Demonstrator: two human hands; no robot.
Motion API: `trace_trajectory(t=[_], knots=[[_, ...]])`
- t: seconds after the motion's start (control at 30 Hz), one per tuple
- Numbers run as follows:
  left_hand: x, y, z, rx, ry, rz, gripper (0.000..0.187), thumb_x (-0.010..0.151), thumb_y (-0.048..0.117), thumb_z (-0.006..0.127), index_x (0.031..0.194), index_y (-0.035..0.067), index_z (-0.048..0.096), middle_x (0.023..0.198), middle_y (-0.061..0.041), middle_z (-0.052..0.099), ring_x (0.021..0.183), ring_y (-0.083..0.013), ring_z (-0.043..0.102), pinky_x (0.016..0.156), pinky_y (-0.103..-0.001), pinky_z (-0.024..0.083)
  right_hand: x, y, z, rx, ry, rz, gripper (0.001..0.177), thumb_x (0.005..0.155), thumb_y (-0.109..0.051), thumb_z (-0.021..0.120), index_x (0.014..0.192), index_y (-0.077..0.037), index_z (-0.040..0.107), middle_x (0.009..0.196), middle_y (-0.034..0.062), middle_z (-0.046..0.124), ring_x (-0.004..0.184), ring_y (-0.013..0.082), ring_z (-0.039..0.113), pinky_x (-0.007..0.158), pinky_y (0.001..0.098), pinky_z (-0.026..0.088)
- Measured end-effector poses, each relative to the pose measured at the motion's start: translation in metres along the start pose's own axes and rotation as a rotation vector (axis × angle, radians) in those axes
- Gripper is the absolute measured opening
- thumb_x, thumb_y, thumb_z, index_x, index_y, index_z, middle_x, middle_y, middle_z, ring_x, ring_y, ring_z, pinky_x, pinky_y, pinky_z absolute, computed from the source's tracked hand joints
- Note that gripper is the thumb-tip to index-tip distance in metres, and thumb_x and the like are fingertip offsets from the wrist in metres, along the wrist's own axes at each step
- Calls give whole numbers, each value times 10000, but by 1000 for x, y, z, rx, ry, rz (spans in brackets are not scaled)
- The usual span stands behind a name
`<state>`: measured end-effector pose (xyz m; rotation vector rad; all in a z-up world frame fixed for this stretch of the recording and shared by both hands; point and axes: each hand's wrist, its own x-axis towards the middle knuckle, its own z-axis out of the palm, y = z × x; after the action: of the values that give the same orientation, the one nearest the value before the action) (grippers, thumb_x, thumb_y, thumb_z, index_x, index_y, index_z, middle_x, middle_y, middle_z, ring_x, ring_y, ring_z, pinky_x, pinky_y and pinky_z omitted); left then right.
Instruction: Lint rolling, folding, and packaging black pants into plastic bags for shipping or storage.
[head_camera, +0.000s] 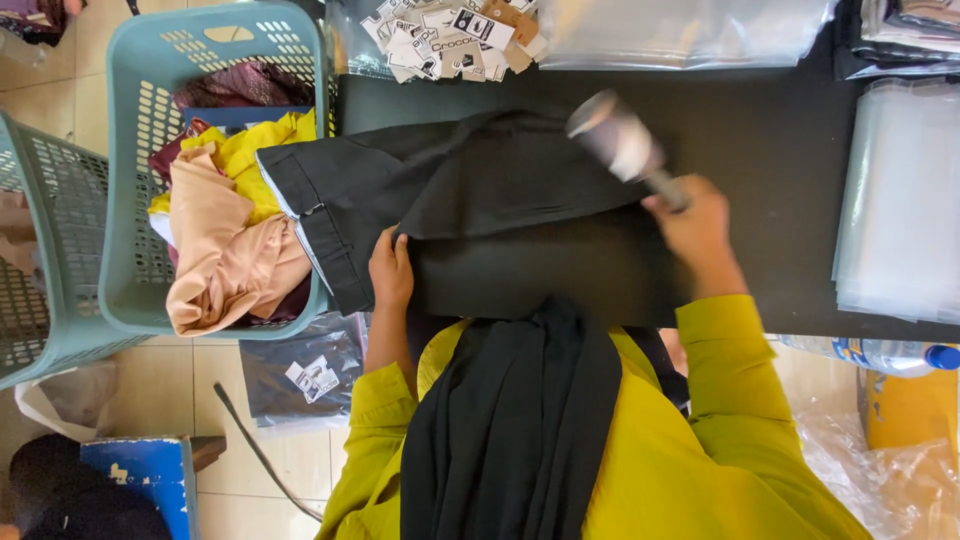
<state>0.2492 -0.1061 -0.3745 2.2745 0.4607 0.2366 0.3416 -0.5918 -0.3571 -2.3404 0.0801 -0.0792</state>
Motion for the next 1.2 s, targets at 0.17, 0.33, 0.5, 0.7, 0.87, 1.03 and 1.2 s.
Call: trace_trajectory(t=[0.17, 0.33, 0.5, 0.7, 0.87, 1.03, 1.2], knots=[[-7, -6, -21, 93, -154, 166, 181, 1062, 100, 596, 1203, 67, 704, 1263, -117, 718, 1356, -279, 565, 1257, -521, 211, 22, 80, -56, 286, 162, 50, 225, 1014, -136, 846, 941, -181, 639, 808, -28, 502, 794, 150, 526, 760, 284, 419], [-21, 8, -50, 163, -234, 174, 212, 978, -48, 609, 1147, 36, 707, 1227, -160, 722, 1361, -338, 553, 1245, -578, 246, -13, 112, -77, 253, 240, 158, 372, 1044, -144, 855, 842, -207, 549, 704, -49, 467, 665, 105, 488, 625, 232, 366], [-32, 26, -41, 447, -224, 193, 516, 823, -32, 704, 1285, 188, 640, 1300, -71, 636, 1367, -321, 538, 1188, -656, 330, -33, 102, -31, 42, 121, 222, 257, 1136, -381, 704, 1175, -126, 698, 905, 198, 654, 826, 400, 629, 712, 509, 468], [-36, 40, -21, 418, -155, 201, 671, 808, 10, 719, 1422, 260, 613, 1467, -87, 520, 1416, -364, 444, 1137, -792, 210, -25, -20, 5, 39, -177, 307, 515, 1004, -466, 722, 1205, -22, 557, 1062, 218, 625, 1034, 392, 650, 860, 524, 508], [-39, 21, -9, 451, -125, 200, 671, 815, 73, 745, 1426, 312, 605, 1520, -37, 471, 1454, -317, 389, 1167, -769, 157, -19, -43, -5, -98, -219, 245, 539, 1007, -443, 715, 1234, 37, 619, 1145, 250, 631, 1141, 426, 639, 930, 519, 521], [-42, 22, -3, 461, -102, 214, 641, 843, 78, 722, 1432, 297, 597, 1538, -37, 449, 1469, -312, 361, 1186, -743, 103, 11, 1, -1, -105, -160, 328, 633, 1021, -642, 644, 1261, -57, 633, 1130, 208, 667, 1123, 402, 654, 885, 508, 539], [-43, 17, 2, 488, -15, 331, 658, 798, 55, 661, 1421, 258, 604, 1511, -67, 463, 1442, -327, 383, 1169, -731, 102, 103, 17, -32, -224, 245, -20, 453, 1026, -530, 806, 1083, -85, 745, 879, 194, 714, 867, 415, 731, 654, 472, 568]])
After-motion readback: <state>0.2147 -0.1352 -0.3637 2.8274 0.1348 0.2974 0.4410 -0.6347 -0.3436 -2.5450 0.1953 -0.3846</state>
